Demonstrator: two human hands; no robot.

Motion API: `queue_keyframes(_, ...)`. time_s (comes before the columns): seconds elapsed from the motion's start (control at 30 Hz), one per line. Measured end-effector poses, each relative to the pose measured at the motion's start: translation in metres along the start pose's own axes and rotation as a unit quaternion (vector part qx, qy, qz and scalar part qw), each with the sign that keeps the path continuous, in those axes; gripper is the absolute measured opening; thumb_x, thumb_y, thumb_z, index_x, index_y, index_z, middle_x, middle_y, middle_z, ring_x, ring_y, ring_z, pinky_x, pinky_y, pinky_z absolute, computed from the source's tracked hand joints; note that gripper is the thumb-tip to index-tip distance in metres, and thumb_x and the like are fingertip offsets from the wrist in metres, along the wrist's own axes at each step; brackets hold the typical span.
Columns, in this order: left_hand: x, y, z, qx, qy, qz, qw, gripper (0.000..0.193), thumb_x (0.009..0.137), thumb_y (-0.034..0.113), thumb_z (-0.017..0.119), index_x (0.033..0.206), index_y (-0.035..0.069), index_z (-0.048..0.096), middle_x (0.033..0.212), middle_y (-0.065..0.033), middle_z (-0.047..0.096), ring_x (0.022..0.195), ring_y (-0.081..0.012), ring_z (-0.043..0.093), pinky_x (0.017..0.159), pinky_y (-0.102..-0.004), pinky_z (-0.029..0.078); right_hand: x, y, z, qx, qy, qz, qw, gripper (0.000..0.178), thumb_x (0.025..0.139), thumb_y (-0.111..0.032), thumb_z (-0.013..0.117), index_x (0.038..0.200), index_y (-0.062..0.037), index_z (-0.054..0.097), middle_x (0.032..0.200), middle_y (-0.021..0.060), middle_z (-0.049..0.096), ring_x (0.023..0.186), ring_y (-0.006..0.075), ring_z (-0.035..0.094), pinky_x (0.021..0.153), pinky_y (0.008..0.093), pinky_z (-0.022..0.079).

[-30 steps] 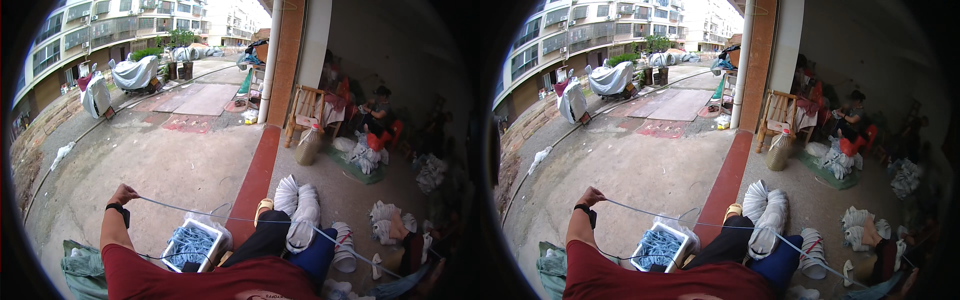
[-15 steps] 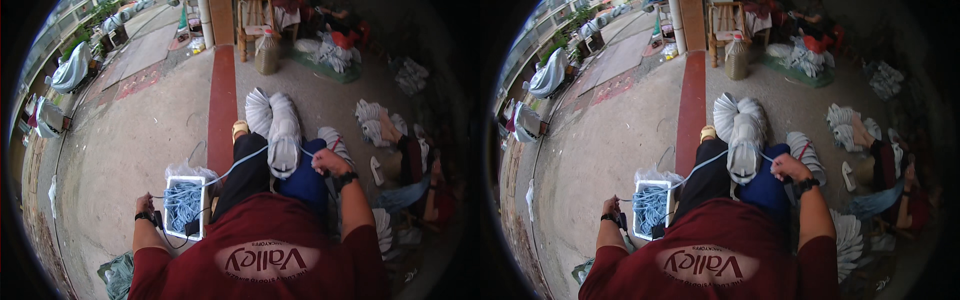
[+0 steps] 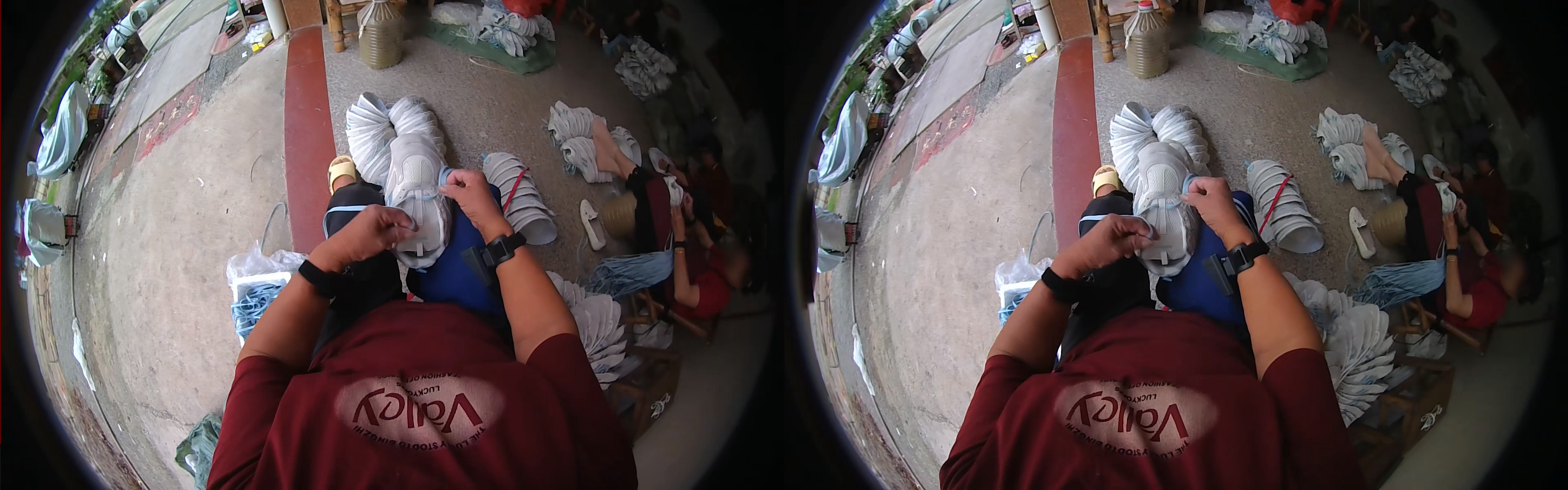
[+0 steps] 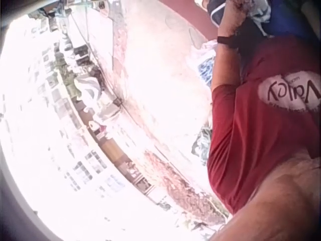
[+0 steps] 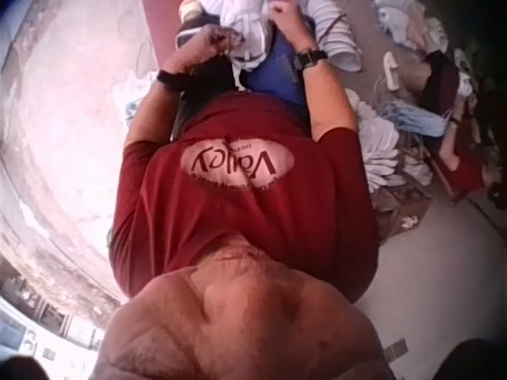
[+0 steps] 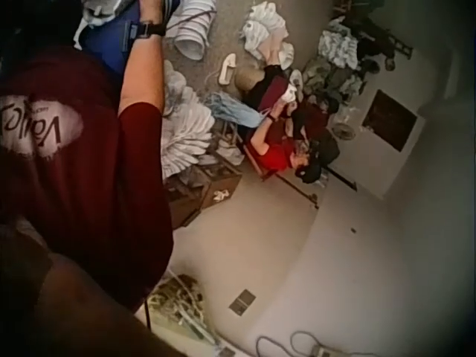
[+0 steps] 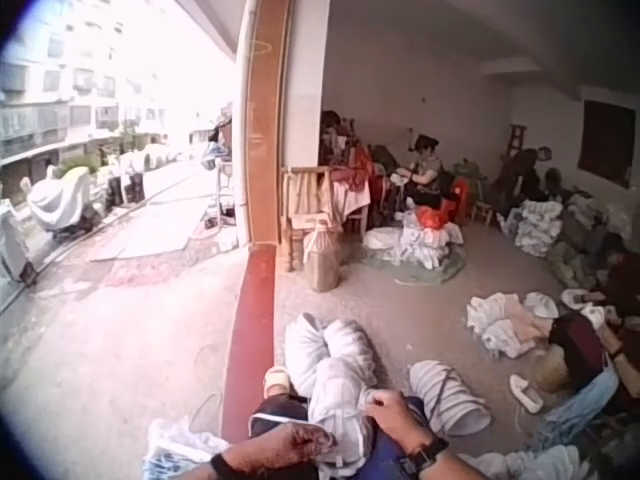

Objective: Insert and thread laces through the eyelets of a shoe upper.

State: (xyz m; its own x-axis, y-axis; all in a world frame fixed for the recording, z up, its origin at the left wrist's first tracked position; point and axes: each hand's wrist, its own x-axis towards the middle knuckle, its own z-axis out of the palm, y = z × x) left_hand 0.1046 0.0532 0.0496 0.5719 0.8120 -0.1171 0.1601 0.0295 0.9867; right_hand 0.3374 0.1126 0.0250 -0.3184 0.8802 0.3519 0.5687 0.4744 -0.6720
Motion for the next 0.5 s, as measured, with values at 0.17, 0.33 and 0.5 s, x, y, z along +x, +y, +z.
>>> queue_keyframes(0.17,0.027,0.012,0.017,0.440,0.002,0.214,0.872,0.009,0.075,0.008,0.057,0.084,0.007,0.060,0.092,-0.0060,0.061,0.070,-0.0277,0.062,0.061,-0.0329,0.049,-0.001,-0.004,0.012,0.407,0.024,0.225,0.885,0.013,0.075,-0.003,0.065,0.064,-0.0039,0.057,0.058,-0.0013,0.054,0.049,0.0046,0.044,0.047,0.0196,0.036)
queue_keyframes(0.33,0.036,0.000,0.013,0.458,0.103,0.196,0.861,0.014,0.071,0.006,0.058,0.085,0.006,0.057,0.095,-0.0049,0.062,0.072,-0.0273,0.062,0.061,-0.0315,0.051,-0.003,0.004,0.025,0.405,0.046,0.168,0.898,0.011,0.075,-0.002,0.064,0.066,-0.0032,0.058,0.060,-0.0018,0.055,0.051,0.0045,0.046,0.049,0.0190,0.036)
queue_keyframes(0.5,0.036,-0.023,0.006,0.265,0.156,0.156,0.939,0.017,0.079,0.007,0.060,0.094,0.001,0.060,0.096,-0.0093,0.064,0.081,-0.0236,0.063,0.073,-0.0283,0.049,0.000,-0.005,0.032,0.384,0.048,0.217,0.896,0.010,0.076,-0.002,0.063,0.068,-0.0040,0.057,0.060,-0.0004,0.056,0.052,0.0046,0.048,0.049,0.0183,0.036)
